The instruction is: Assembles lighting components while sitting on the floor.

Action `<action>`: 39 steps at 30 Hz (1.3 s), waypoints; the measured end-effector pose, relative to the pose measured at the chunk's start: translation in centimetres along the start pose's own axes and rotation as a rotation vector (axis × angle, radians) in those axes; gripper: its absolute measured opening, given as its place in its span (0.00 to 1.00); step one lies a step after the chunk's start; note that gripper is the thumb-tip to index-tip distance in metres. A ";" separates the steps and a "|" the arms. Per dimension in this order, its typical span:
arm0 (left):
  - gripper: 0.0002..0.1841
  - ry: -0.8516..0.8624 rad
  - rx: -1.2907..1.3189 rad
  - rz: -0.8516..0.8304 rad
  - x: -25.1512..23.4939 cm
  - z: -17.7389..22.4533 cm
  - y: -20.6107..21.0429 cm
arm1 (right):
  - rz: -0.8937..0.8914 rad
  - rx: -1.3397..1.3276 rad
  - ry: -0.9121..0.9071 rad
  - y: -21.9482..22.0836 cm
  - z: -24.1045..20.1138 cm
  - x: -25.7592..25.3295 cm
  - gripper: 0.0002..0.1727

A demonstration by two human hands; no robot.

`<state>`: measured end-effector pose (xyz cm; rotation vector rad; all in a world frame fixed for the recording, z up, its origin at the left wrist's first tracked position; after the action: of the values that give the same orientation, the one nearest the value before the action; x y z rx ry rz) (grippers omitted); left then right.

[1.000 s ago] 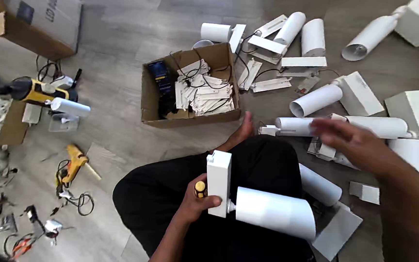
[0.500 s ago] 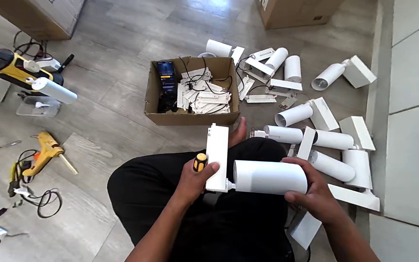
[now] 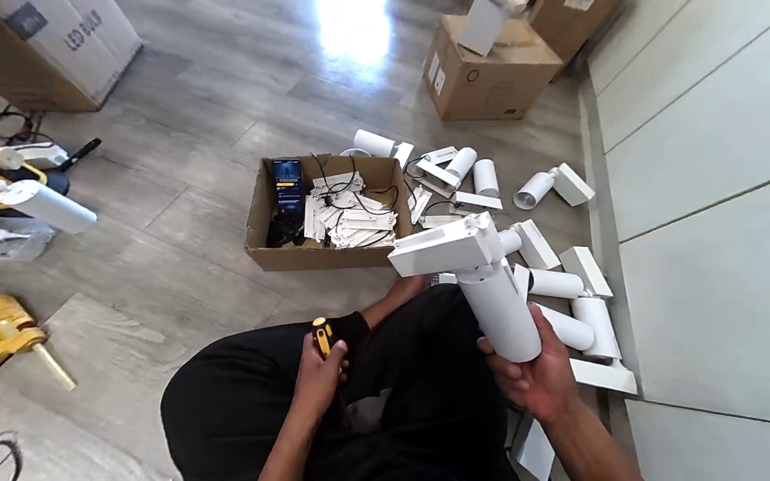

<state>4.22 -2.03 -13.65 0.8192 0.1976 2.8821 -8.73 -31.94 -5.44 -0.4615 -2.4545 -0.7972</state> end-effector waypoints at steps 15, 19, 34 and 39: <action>0.41 -0.139 0.330 -0.389 1.0 4.7 3.5 | -0.063 0.834 -0.643 2.3 -1.2 1.3 0.55; 0.33 -0.054 0.350 -0.176 1.1 1.7 3.3 | -0.047 0.928 -0.757 4.3 0.1 1.2 0.57; 0.49 0.271 0.105 -0.167 1.3 1.4 10.0 | 0.393 1.173 -0.746 -4.1 1.2 0.7 0.56; 0.61 0.441 0.007 -0.506 0.2 4.1 14.6 | 0.290 0.852 -0.476 -7.6 -1.1 1.0 0.61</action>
<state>4.82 -15.95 -7.75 0.0897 0.3947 2.5254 -12.59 -38.29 -7.51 -0.6870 -2.7476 0.5437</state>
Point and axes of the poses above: each hand's wrist, its own x-axis away from the middle knuckle, its own y-axis out of the palm, z = x × y, the point moved 4 cm from there along -x, towards the middle knuckle, and after that the axes turned 14 degrees about x, right-handed, at the moved point
